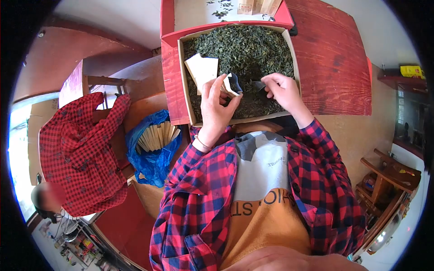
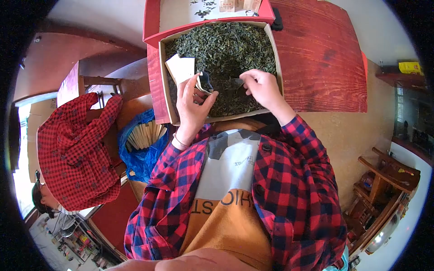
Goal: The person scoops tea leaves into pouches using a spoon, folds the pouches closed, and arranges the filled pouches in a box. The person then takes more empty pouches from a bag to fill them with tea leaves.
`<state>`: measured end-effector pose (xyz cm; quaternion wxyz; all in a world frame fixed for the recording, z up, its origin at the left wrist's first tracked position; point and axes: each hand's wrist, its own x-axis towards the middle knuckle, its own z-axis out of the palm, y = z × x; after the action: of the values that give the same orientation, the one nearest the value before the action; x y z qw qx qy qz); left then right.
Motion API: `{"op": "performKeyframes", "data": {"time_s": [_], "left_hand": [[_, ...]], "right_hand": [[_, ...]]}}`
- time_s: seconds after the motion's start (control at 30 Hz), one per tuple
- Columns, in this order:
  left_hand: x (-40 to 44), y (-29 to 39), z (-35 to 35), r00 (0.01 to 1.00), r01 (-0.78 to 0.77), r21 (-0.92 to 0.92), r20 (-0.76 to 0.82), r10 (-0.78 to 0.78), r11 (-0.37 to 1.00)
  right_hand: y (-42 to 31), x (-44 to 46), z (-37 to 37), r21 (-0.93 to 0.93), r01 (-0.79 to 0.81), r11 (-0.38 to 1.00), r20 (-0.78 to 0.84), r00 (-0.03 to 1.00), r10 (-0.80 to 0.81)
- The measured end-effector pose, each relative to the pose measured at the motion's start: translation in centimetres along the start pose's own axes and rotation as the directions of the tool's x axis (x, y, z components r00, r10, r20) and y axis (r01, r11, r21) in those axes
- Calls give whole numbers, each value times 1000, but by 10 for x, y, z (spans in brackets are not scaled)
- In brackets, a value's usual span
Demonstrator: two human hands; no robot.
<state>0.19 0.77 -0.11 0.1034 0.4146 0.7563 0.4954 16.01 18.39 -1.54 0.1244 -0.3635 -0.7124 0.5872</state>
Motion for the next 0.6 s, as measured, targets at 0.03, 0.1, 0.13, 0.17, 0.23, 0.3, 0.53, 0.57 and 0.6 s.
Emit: {"op": "performKeyframes", "data": {"time_s": [0.03,0.1,0.13,0.17,0.23,0.3,0.53,0.57,0.6], "left_hand": [[0,1,-1,1000,9,-6,8,-9,1000],[0,1,-1,1000,19,-10,14,-19,1000],[0,1,-1,1000,17,-9,17,-17,1000],[0,0,-1,1000,14,-7,21,-14,1000],[0,0,0,1000,8,-1,15,-8,1000],[0,0,0,1000,1,6,11,-1,1000],[0,3,-1,1000,-9,43,21,8,999],[0,2,-1,1000,-22,45,21,21,999],[0,2,0,1000,-21,46,20,20,999]], "right_hand": [[-4,1,-4,108,-59,992,-1,998,59],[-14,-1,-13,129,-81,988,-26,996,85],[-17,-2,-17,189,-55,980,-46,997,65],[-23,-2,-21,248,-28,968,-69,997,47],[-41,-8,-26,273,11,962,-69,998,8],[-59,-13,-27,306,97,947,-95,993,-71],[-90,-33,-3,204,249,947,-55,969,-242],[-85,-31,1,118,367,923,-76,930,-361],[-87,-32,1,118,368,922,-75,930,-361]]}}
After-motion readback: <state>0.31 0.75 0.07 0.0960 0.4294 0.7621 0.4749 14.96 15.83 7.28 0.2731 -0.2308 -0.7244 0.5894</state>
